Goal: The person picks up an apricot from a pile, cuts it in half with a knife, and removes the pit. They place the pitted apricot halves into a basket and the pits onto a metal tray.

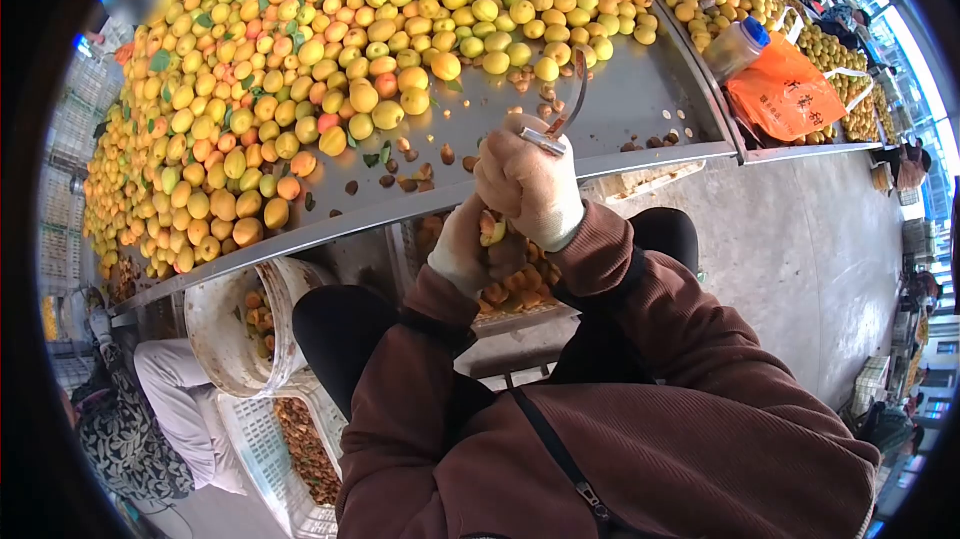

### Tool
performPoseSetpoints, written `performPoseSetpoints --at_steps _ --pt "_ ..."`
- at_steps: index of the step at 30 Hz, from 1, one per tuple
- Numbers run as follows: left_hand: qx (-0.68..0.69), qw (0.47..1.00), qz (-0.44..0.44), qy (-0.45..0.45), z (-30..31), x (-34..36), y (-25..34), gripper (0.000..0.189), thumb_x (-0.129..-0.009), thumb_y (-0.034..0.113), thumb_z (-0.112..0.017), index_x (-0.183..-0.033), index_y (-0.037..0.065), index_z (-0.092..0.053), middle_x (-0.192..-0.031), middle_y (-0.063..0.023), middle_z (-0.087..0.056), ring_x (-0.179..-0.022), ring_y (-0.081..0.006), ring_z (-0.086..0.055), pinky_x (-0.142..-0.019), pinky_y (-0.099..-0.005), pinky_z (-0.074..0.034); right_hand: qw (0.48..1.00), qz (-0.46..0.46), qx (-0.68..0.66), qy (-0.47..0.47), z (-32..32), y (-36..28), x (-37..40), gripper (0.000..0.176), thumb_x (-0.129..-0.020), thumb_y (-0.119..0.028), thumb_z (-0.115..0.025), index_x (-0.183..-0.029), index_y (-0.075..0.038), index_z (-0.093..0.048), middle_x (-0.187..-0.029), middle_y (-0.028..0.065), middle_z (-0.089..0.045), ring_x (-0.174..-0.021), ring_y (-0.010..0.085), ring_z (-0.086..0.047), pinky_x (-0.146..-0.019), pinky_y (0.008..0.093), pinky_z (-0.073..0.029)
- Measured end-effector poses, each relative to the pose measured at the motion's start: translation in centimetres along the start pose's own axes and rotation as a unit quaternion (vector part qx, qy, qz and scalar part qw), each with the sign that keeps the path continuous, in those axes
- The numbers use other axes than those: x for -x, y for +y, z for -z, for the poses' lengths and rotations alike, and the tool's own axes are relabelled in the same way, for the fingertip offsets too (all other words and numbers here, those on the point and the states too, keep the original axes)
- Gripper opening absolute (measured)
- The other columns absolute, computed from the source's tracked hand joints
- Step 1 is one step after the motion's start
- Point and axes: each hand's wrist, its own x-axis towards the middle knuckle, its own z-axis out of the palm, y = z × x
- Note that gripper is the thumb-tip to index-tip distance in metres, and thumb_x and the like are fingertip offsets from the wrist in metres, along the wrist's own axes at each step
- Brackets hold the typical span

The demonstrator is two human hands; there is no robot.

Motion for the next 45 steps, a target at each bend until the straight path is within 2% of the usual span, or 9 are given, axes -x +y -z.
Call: performPoseSetpoints --at_steps 7,11,15,17,21,24,37,39,45 --pt "0.083 0.992 0.048 -0.087 0.7 -0.8 0.2 0.042 -0.103 0.042 -0.03 -0.087 0.01 -0.052 -0.054 -0.0005 -0.042 -0.037 -0.0107 -0.03 -0.035 -0.0249 -0.023 0.987 -0.038 -0.155 -0.026 2.8 1.3 -2.0 0.034 -0.092 -0.02 -0.05 -0.063 -0.015 -0.033 -0.054 -0.0037 -0.03 -0.042 0.0082 -0.023 -0.04 0.0256 -0.019" --pt "0.024 0.999 -0.026 0.008 -1.4 -0.7 1.0 0.038 -0.104 0.039 -0.035 -0.09 0.008 -0.053 -0.058 -0.0017 -0.045 -0.045 -0.0106 -0.037 -0.042 -0.0242 -0.029 0.984 -0.006 -0.175 0.01 3.6 0.6 -3.4 0.035 -0.095 -0.024 -0.049 -0.065 -0.015 -0.032 -0.053 -0.0036 -0.027 -0.042 0.0087 -0.021 -0.04 0.0257 -0.019" --pt "0.056 0.989 -0.111 0.085 -1.5 -0.5 2.0 0.033 -0.104 0.034 -0.039 -0.108 0.005 -0.054 -0.077 -0.0056 -0.056 -0.06 -0.0118 -0.047 -0.053 -0.0258 -0.04 0.997 0.069 -0.005 -0.019 4.6 -1.7 -3.2 0.029 -0.095 -0.023 -0.051 -0.069 -0.011 -0.046 -0.057 -0.002 -0.041 -0.043 0.0088 -0.035 -0.041 0.0255 -0.029" --pt "0.053 0.987 -0.138 0.068 -0.5 -0.5 2.3 0.031 -0.103 0.029 -0.043 -0.112 0.002 -0.054 -0.087 -0.0063 -0.057 -0.069 -0.0133 -0.053 -0.063 -0.027 -0.046 0.98 -0.009 0.159 0.116 3.6 -0.6 -2.5 0.021 -0.096 -0.023 -0.051 -0.08 -0.009 -0.053 -0.062 -0.0024 -0.047 -0.046 0.0077 -0.037 -0.043 0.0239 -0.028" --pt "0.043 0.98 -0.181 0.075 -1.1 0.1 3.1 0.03 -0.102 0.022 -0.049 -0.119 -0.003 -0.054 -0.105 -0.0077 -0.059 -0.087 -0.0161 -0.062 -0.084 -0.03 -0.053 0.935 -0.024 0.348 0.06 3.0 1.9 -1.8 0.025 -0.089 -0.017 -0.068 -0.106 -0.001 -0.06 -0.085 0.0004 -0.062 -0.077 0.0084 -0.058 -0.067 0.0246 -0.049" --pt "0.033 0.973 -0.211 0.091 -0.4 -0.9 2.9 0.024 -0.101 0.02 -0.051 -0.113 -0.001 -0.056 -0.105 -0.0074 -0.06 -0.092 -0.0159 -0.063 -0.084 -0.029 -0.053 0.913 0.024 0.407 0.018 3.6 3.6 -0.8 0.037 -0.083 -0.029 -0.072 -0.107 -0.004 -0.059 -0.09 0.0166 -0.068 -0.087 0.0239 -0.068 -0.078 0.035 -0.053" --pt "0.048 0.947 -0.265 0.177 0.4 -1.0 2.5 0.016 -0.093 0.019 -0.066 -0.098 0.008 -0.056 -0.09 -0.0032 -0.062 -0.082 -0.013 -0.061 -0.076 -0.0264 -0.052 0.909 0.012 0.414 -0.042 3.5 4.3 -1.7 0.047 -0.08 -0.031 -0.078 -0.113 -0.006 -0.057 -0.098 0.0137 -0.068 -0.094 0.0257 -0.068 -0.081 0.0352 -0.053" --pt "0.032 0.943 -0.277 0.18 1.4 -1.5 2.5 0.015 -0.094 0.019 -0.066 -0.094 0.007 -0.056 -0.091 -0.0033 -0.062 -0.08 -0.0122 -0.06 -0.075 -0.0259 -0.051 0.884 0.038 0.463 -0.055 3.2 3.7 -1.6 0.044 -0.08 -0.027 -0.078 -0.112 -0.005 -0.056 -0.091 0.0088 -0.067 -0.085 0.0159 -0.066 -0.077 0.0314 -0.053" --pt "-0.012 0.92 -0.339 0.195 3.4 -2.3 1.9 0.012 -0.095 0.015 -0.064 -0.093 0.003 -0.06 -0.091 -0.0015 -0.062 -0.082 -0.0091 -0.057 -0.073 -0.0231 -0.048 0.836 0.107 0.538 -0.026 2.4 4.3 -1.3 0.034 -0.08 -0.021 -0.073 -0.104 -0.003 -0.057 -0.085 0.0166 -0.068 -0.079 0.0286 -0.07 -0.07 0.0353 -0.055"
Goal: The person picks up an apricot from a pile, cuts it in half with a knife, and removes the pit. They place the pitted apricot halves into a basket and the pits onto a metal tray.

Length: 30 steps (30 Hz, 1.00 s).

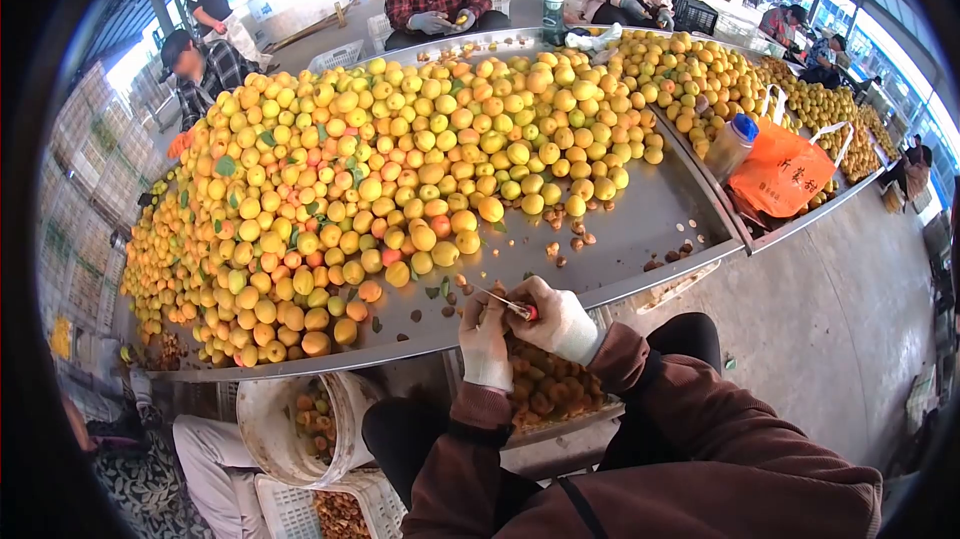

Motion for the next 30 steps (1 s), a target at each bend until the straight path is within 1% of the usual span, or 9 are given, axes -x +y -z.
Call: performPoseSetpoints --at_steps 4,6,10,12,14,16,20,26,30 --pt "-0.084 0.995 -0.035 0.031 -1.2 1.3 2.4 0.012 -0.094 0.014 -0.063 -0.099 0.003 -0.063 -0.089 -0.001 -0.062 -0.082 -0.0088 -0.056 -0.075 -0.0238 -0.047 0.996 -0.017 0.009 0.092 0.0 -0.2 -0.4 0.034 -0.08 -0.025 -0.073 -0.1 -0.002 -0.057 -0.082 0.0193 -0.068 -0.079 0.0376 -0.068 -0.068 0.0398 -0.056" --pt "-0.137 0.986 0.097 0.006 -0.8 1.7 3.5 0.015 -0.093 0.016 -0.064 -0.1 0.003 -0.065 -0.088 -0.0022 -0.063 -0.08 -0.0089 -0.056 -0.074 -0.024 -0.047 0.99 -0.055 -0.007 0.132 1.1 1.3 -2.2 0.039 -0.078 -0.03 -0.077 -0.1 -0.003 -0.059 -0.079 0.0176 -0.067 -0.076 0.0303 -0.07 -0.065 0.0383 -0.054" --pt "-0.384 0.902 0.041 -0.193 -0.5 3.2 3.4 0.025 -0.091 0.019 -0.064 -0.109 0.002 -0.065 -0.099 -0.0089 -0.068 -0.093 -0.0172 -0.064 -0.084 -0.0287 -0.049 0.989 -0.056 0.071 0.115 3.3 3.3 -5.7 0.042 -0.076 -0.033 -0.077 -0.103 -0.004 -0.06 -0.077 0.0157 -0.067 -0.071 0.0282 -0.068 -0.066 0.0368 -0.054" --pt "-0.364 0.91 0.036 -0.192 0.1 3.5 2.4 0.027 -0.091 0.02 -0.064 -0.111 0.002 -0.065 -0.102 -0.0103 -0.068 -0.096 -0.018 -0.064 -0.086 -0.0292 -0.048 0.992 -0.064 0.075 0.08 3.0 2.6 -7.7 0.045 -0.078 -0.036 -0.074 -0.108 -0.005 -0.062 -0.08 0.0168 -0.067 -0.077 0.0303 -0.068 -0.071 0.0381 -0.054" --pt "-0.347 0.917 0.037 -0.192 1.0 3.4 2.0 0.029 -0.091 0.021 -0.064 -0.113 0.001 -0.064 -0.105 -0.0117 -0.068 -0.099 -0.0188 -0.064 -0.089 -0.0296 -0.048 0.979 -0.017 0.197 -0.058 0.8 1.4 -10.1 0.045 -0.079 -0.037 -0.072 -0.112 -0.007 -0.062 -0.086 0.0188 -0.068 -0.085 0.0338 -0.068 -0.074 0.0396 -0.054" --pt "-0.291 0.938 0.058 -0.179 1.3 2.8 2.2 0.031 -0.091 0.021 -0.063 -0.114 0.001 -0.064 -0.106 -0.0112 -0.067 -0.098 -0.0188 -0.064 -0.089 -0.0297 -0.048 0.983 0.038 0.174 -0.052 -1.7 2.2 -12.0 0.046 -0.079 -0.037 -0.072 -0.115 -0.009 -0.06 -0.09 0.0183 -0.068 -0.086 0.0374 -0.067 -0.075 0.0418 -0.054" --pt "-0.263 0.95 0.06 -0.158 1.1 2.9 3.7 0.031 -0.092 0.021 -0.061 -0.114 -0.001 -0.063 -0.103 -0.0108 -0.067 -0.095 -0.0169 -0.063 -0.087 -0.0285 -0.048 0.953 -0.022 0.272 -0.133 -4.6 4.5 -15.4 0.065 -0.078 -0.043 -0.072 -0.134 -0.016 -0.051 -0.095 0.0204 -0.068 -0.087 0.0385 -0.066 -0.074 0.0432 -0.053" --pt "-0.111 0.981 0.105 -0.119 1.5 2.7 5.4 0.028 -0.093 0.021 -0.06 -0.112 0.0 -0.064 -0.095 -0.0066 -0.065 -0.087 -0.0134 -0.061 -0.08 -0.0259 -0.049 0.941 -0.047 0.293 -0.162 -5.3 3.7 -16.0 0.063 -0.076 -0.04 -0.073 -0.13 -0.014 -0.053 -0.089 0.021 -0.068 -0.084 0.0384 -0.067 -0.074 0.0428 -0.053" --pt "-0.034 0.992 0.12 0.025 0.9 2.3 5.9 0.037 -0.098 0.03 -0.052 -0.122 0.001 -0.057 -0.094 -0.0084 -0.063 -0.084 -0.0164 -0.061 -0.078 -0.0278 -0.048 0.974 -0.033 0.185 -0.125 -3.1 1.9 -13.4 0.061 -0.075 -0.03 -0.077 -0.127 -0.006 -0.055 -0.101 0.0142 -0.068 -0.091 0.0277 -0.068 -0.081 0.035 -0.054"
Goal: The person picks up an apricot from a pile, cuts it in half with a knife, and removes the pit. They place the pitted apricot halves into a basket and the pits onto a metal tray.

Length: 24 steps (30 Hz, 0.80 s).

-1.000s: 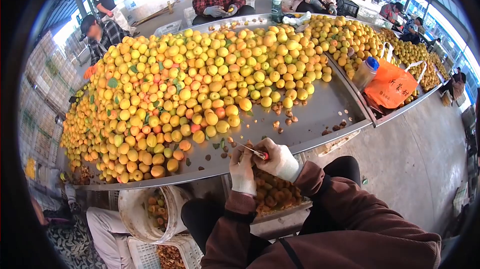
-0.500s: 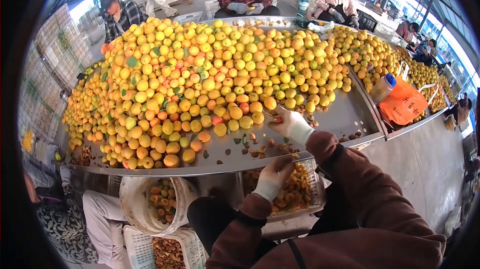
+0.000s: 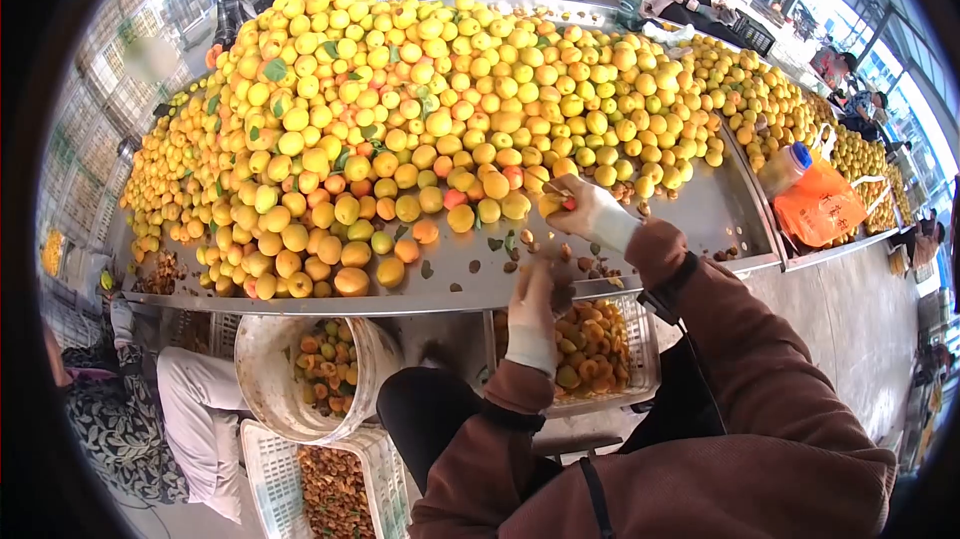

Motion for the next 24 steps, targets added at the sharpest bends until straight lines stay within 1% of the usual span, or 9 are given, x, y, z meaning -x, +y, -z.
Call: performPoseSetpoints --at_steps 2,4,6,7,10,16,18,19,24 --pt "0.063 0.998 0.015 0.018 -0.3 0.3 0.6 0.043 -0.1 0.038 -0.049 -0.125 0.003 -0.054 -0.102 -0.0084 -0.062 -0.091 -0.016 -0.059 -0.08 -0.029 -0.047 0.973 -0.025 -0.214 -0.085 2.4 -2.7 4.8 0.05 -0.08 -0.017 -0.075 -0.126 -0.005 -0.057 -0.11 0.0081 -0.064 -0.102 0.0151 -0.062 -0.087 0.0285 -0.051" --pt "0.05 0.998 0.008 -0.026 -0.2 0.4 0.2 0.046 -0.101 0.041 -0.045 -0.127 0.004 -0.053 -0.107 -0.0064 -0.061 -0.093 -0.0152 -0.057 -0.082 -0.0302 -0.046 0.979 0.022 -0.19 -0.069 1.7 -3.0 8.4 0.051 -0.083 -0.017 -0.075 -0.127 -0.004 -0.055 -0.106 0.005 -0.062 -0.099 0.0103 -0.059 -0.085 0.0276 -0.05" --pt "0.064 0.987 -0.018 -0.147 0.1 -0.1 -0.4 0.035 -0.101 0.034 -0.047 -0.119 0.006 -0.057 -0.104 -0.0035 -0.061 -0.09 -0.0123 -0.058 -0.079 -0.0245 -0.045 0.947 0.021 -0.312 -0.071 2.8 -3.6 11.4 0.055 -0.087 -0.026 -0.073 -0.131 -0.003 -0.051 -0.105 0.0048 -0.061 -0.097 0.0099 -0.056 -0.084 0.0275 -0.049" --pt "0.073 0.983 -0.028 -0.169 -0.2 0.0 -0.5 0.035 -0.102 0.032 -0.047 -0.121 0.004 -0.055 -0.109 -0.0053 -0.061 -0.096 -0.0133 -0.058 -0.083 -0.026 -0.047 0.908 0.077 -0.407 -0.059 2.5 -2.6 12.3 0.059 -0.092 -0.04 -0.066 -0.132 -0.002 -0.046 -0.097 0.0037 -0.062 -0.083 0.0081 -0.057 -0.07 0.0242 -0.05" --pt "0.036 0.983 -0.048 -0.171 -1.5 1.0 -0.8 0.038 -0.102 0.033 -0.049 -0.122 0.002 -0.053 -0.112 -0.007 -0.06 -0.101 -0.0144 -0.058 -0.089 -0.0281 -0.048 0.864 0.021 -0.5 -0.056 4.7 -2.5 15.2 0.046 -0.097 -0.04 -0.057 -0.122 -0.002 -0.051 -0.091 0.0006 -0.058 -0.082 0.0094 -0.054 -0.072 0.0259 -0.048" --pt "-0.001 0.979 -0.059 -0.196 -2.0 0.7 -2.1 0.056 -0.095 0.038 -0.061 -0.132 -0.001 -0.045 -0.119 -0.0084 -0.058 -0.109 -0.017 -0.056 -0.097 -0.0313 -0.044 0.886 0.033 -0.461 0.017 3.1 -0.9 16.5 0.037 -0.099 -0.038 -0.054 -0.113 -0.004 -0.053 -0.09 -0.0014 -0.052 -0.082 0.0052 -0.046 -0.071 0.023 -0.042" --pt "-0.007 0.974 -0.076 -0.216 -2.3 0.4 -2.3 0.056 -0.094 0.034 -0.065 -0.132 -0.001 -0.045 -0.12 -0.008 -0.057 -0.11 -0.0172 -0.055 -0.098 -0.0311 -0.043 0.841 -0.016 -0.54 -0.034 3.8 -0.8 17.1 0.036 -0.099 -0.036 -0.054 -0.113 -0.003 -0.053 -0.091 -0.0028 -0.052 -0.082 0.0048 -0.046 -0.071 0.0221 -0.042" --pt "-0.003 0.974 -0.079 -0.213 -2.4 0.1 -2.6 0.056 -0.092 0.032 -0.067 -0.133 0.001 -0.045 -0.119 -0.0073 -0.057 -0.109 -0.0168 -0.055 -0.098 -0.0309 -0.043 0.832 -0.092 -0.538 -0.104 5.6 -1.4 17.5 0.038 -0.099 -0.036 -0.054 -0.116 -0.002 -0.053 -0.093 -0.0036 -0.052 -0.084 0.0041 -0.046 -0.071 0.0204 -0.042" --pt "-0.063 0.971 -0.098 -0.208 -2.1 -0.8 -3.3 0.059 -0.091 0.036 -0.068 -0.134 0.005 -0.043 -0.12 -0.0082 -0.056 -0.111 -0.0187 -0.055 -0.098 -0.0327 -0.044 0.847 -0.044 -0.527 -0.045 3.3 0.9 17.1 0.041 -0.099 -0.037 -0.054 -0.12 -0.002 -0.052 -0.094 -0.0029 -0.053 -0.085 0.0042 -0.048 -0.072 0.0209 -0.044"
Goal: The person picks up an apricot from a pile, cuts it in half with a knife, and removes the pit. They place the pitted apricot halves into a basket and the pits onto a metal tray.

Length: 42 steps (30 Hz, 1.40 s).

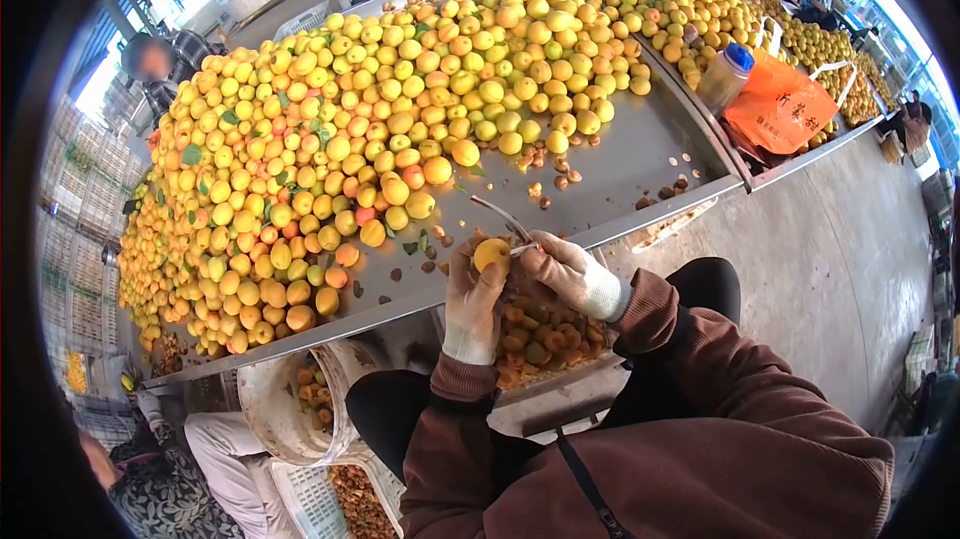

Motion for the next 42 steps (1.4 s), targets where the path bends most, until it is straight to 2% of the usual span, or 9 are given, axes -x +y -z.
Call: performPoseSetpoints --at_steps 5,7,10,16,29,35,38,40,42 --pt "-0.066 0.998 -0.021 -0.013 -0.1 -0.3 -0.4 0.056 -0.093 0.033 -0.066 -0.135 0.004 -0.046 -0.12 -0.008 -0.057 -0.112 -0.0177 -0.056 -0.098 -0.0322 -0.045 0.999 0.025 0.038 0.006 0.1 0.0 0.0 0.043 -0.1 -0.04 -0.052 -0.12 -0.002 -0.054 -0.093 0.0002 -0.056 -0.086 0.0093 -0.052 -0.075 0.0263 -0.047" --pt "-0.061 0.998 -0.006 -0.003 -0.7 0.0 0.1 0.059 -0.095 0.036 -0.062 -0.138 0.001 -0.044 -0.124 -0.0089 -0.057 -0.114 -0.0187 -0.056 -0.099 -0.0332 -0.045 0.985 0.079 0.142 0.052 -0.1 1.0 -0.5 0.044 -0.1 -0.04 -0.051 -0.12 -0.002 -0.054 -0.092 0.0049 -0.059 -0.086 0.0132 -0.054 -0.076 0.0292 -0.047" --pt "-0.054 0.999 0.002 -0.002 -0.5 0.3 1.0 0.062 -0.097 0.039 -0.058 -0.14 -0.002 -0.041 -0.127 -0.0099 -0.057 -0.115 -0.0195 -0.056 -0.1 -0.0341 -0.045 0.981 0.081 0.164 0.066 -0.3 2.2 -1.0 0.044 -0.1 -0.04 -0.05 -0.12 -0.001 -0.054 -0.09 0.0096 -0.061 -0.084 0.015 -0.056 -0.075 0.03 -0.048" --pt "-0.105 0.994 -0.007 0.009 0.1 0.5 1.8 0.055 -0.098 0.038 -0.056 -0.133 -0.004 -0.049 -0.122 -0.0097 -0.06 -0.113 -0.0183 -0.056 -0.1 -0.0332 -0.044 0.988 0.098 0.101 0.056 -1.7 1.9 -1.1 0.044 -0.1 -0.04 -0.05 -0.118 0.0 -0.053 -0.087 0.0102 -0.06 -0.081 0.0155 -0.058 -0.072 0.031 -0.048" --pt "-0.137 0.989 -0.038 0.03 0.5 -0.1 1.8 0.049 -0.096 0.033 -0.061 -0.128 -0.003 -0.054 -0.119 -0.0084 -0.061 -0.111 -0.0162 -0.056 -0.1 -0.0307 -0.042 0.982 0.09 0.145 0.078 -2.0 2.7 -1.7 0.042 -0.101 -0.042 -0.048 -0.109 0.0 -0.052 -0.082 0.0092 -0.056 -0.077 0.0132 -0.053 -0.07 0.032 -0.047" --pt "-0.159 0.986 -0.046 0.011 0.5 -0.1 2.0 0.049 -0.096 0.035 -0.061 -0.124 -0.004 -0.055 -0.116 -0.0083 -0.061 -0.108 -0.017 -0.057 -0.098 -0.031 -0.044 0.976 0.11 0.151 0.114 -2.8 3.9 -2.3 0.036 -0.102 -0.037 -0.047 -0.103 -0.001 -0.052 -0.08 0.0087 -0.054 -0.077 0.0126 -0.049 -0.069 0.0317 -0.046" --pt "-0.168 0.985 -0.037 -0.002 1.4 -0.2 1.7 0.042 -0.096 0.025 -0.063 -0.125 -0.004 -0.052 -0.114 -0.009 -0.06 -0.106 -0.0157 -0.055 -0.097 -0.0289 -0.043 0.975 0.096 0.153 0.128 -2.8 4.9 -2.7 0.031 -0.102 -0.033 -0.046 -0.101 -0.002 -0.051 -0.079 0.0092 -0.054 -0.077 0.013 -0.05 -0.069 0.0308 -0.046" --pt "-0.285 0.955 -0.078 0.008 1.5 -0.3 1.8 0.037 -0.096 0.022 -0.062 -0.123 -0.003 -0.053 -0.11 -0.0094 -0.061 -0.101 -0.0158 -0.057 -0.094 -0.0292 -0.045 0.984 0.073 0.12 0.11 -2.8 5.1 -2.9 0.027 -0.102 -0.03 -0.046 -0.097 -0.003 -0.051 -0.079 0.0106 -0.054 -0.075 0.0136 -0.052 -0.067 0.031 -0.045" --pt "-0.305 0.948 -0.09 0.005 1.1 -0.3 2.2 0.037 -0.096 0.021 -0.062 -0.122 -0.003 -0.054 -0.109 -0.0096 -0.061 -0.1 -0.0162 -0.058 -0.093 -0.0291 -0.045 0.982 0.105 0.101 0.124 -2.7 5.3 -2.9 0.026 -0.1 -0.029 -0.049 -0.094 -0.004 -0.05 -0.076 0.0123 -0.056 -0.069 0.0175 -0.057 -0.062 0.0329 -0.046"
